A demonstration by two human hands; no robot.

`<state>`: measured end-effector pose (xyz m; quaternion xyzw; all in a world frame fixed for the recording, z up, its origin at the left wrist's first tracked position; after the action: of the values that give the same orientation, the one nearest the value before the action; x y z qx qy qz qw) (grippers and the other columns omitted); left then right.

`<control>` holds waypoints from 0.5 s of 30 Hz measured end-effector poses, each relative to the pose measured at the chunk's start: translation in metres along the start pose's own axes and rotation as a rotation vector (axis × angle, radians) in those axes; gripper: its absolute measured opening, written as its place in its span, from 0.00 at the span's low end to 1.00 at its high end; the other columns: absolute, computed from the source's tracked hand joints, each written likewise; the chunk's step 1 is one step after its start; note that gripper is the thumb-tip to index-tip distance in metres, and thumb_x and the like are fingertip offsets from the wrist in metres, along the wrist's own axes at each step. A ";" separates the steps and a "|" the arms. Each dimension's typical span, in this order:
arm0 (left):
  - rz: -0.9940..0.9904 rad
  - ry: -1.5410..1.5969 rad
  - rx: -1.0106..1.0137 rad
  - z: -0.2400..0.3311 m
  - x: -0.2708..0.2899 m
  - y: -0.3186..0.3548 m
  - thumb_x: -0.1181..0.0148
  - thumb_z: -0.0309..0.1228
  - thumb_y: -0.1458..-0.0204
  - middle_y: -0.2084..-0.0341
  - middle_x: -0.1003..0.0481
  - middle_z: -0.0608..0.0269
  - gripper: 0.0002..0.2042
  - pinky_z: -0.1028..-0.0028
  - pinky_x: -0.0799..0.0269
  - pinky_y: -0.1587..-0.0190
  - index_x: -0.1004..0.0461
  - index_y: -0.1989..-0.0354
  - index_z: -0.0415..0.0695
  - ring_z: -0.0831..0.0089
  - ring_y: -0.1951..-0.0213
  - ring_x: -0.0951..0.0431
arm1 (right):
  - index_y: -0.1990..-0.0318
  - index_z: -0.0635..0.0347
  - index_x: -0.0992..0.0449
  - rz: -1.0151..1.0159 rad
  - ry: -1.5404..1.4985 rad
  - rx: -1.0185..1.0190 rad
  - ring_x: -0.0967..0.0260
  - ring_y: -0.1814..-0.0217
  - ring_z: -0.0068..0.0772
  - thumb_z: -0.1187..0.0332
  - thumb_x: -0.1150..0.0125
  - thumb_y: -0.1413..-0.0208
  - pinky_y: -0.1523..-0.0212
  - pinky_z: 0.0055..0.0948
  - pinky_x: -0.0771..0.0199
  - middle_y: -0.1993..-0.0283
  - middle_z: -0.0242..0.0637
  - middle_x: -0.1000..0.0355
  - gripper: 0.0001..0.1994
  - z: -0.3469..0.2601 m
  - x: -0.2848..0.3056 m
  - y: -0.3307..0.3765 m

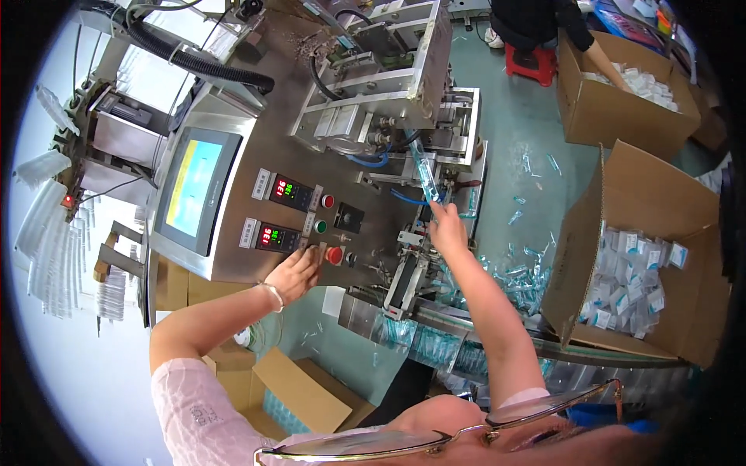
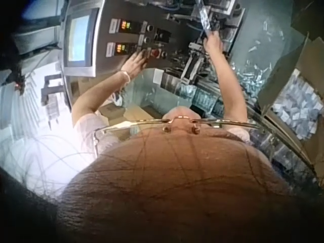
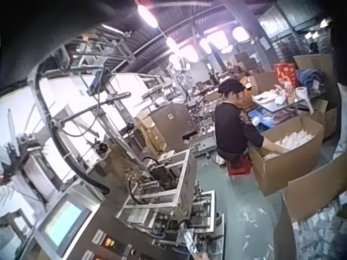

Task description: Operating an automated rotating assembly machine and packaging small tubes into cardboard boxes.

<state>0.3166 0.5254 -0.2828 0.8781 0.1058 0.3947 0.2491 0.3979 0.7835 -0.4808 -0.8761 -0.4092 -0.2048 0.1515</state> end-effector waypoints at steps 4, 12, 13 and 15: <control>0.023 0.022 0.002 -0.003 0.005 -0.003 0.54 0.34 0.57 0.60 0.32 0.60 0.15 0.63 0.47 0.46 0.30 0.60 0.42 0.62 0.50 0.40 | 0.53 0.52 0.33 0.017 -0.019 -0.026 0.35 0.64 0.50 0.75 0.47 0.59 0.64 0.42 0.33 0.63 0.44 0.38 0.21 0.007 -0.008 -0.003; -0.058 0.030 0.006 0.002 -0.001 0.000 0.53 0.34 0.58 0.58 0.34 0.62 0.17 0.65 0.44 0.53 0.31 0.58 0.45 0.63 0.51 0.42 | 0.53 0.52 0.33 -0.011 0.083 -0.006 0.33 0.66 0.49 0.77 0.52 0.57 0.66 0.43 0.32 0.63 0.44 0.39 0.20 0.023 -0.019 -0.009; -0.021 0.035 0.017 0.002 -0.001 0.003 0.53 0.34 0.58 0.58 0.33 0.62 0.17 0.65 0.45 0.53 0.31 0.58 0.46 0.63 0.51 0.42 | 0.53 0.52 0.33 -0.034 0.105 0.001 0.33 0.66 0.49 0.77 0.52 0.57 0.66 0.43 0.32 0.63 0.45 0.39 0.20 0.021 -0.019 -0.010; 0.017 0.044 0.030 0.003 -0.003 0.007 0.54 0.34 0.58 0.59 0.33 0.62 0.16 0.65 0.45 0.54 0.31 0.59 0.47 0.63 0.51 0.42 | 0.53 0.52 0.33 -0.044 0.136 0.004 0.33 0.67 0.49 0.77 0.52 0.57 0.66 0.43 0.32 0.63 0.45 0.39 0.20 0.016 -0.019 -0.011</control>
<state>0.3170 0.5168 -0.2830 0.8736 0.1095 0.4145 0.2301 0.3825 0.7848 -0.5028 -0.8507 -0.4175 -0.2664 0.1762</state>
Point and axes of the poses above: each hand's wrist, its own y-axis away from the middle knuckle, its own x-axis out of the back of the hand, z = x × y, the point moved 2 cm from there along -y, towards the middle knuckle
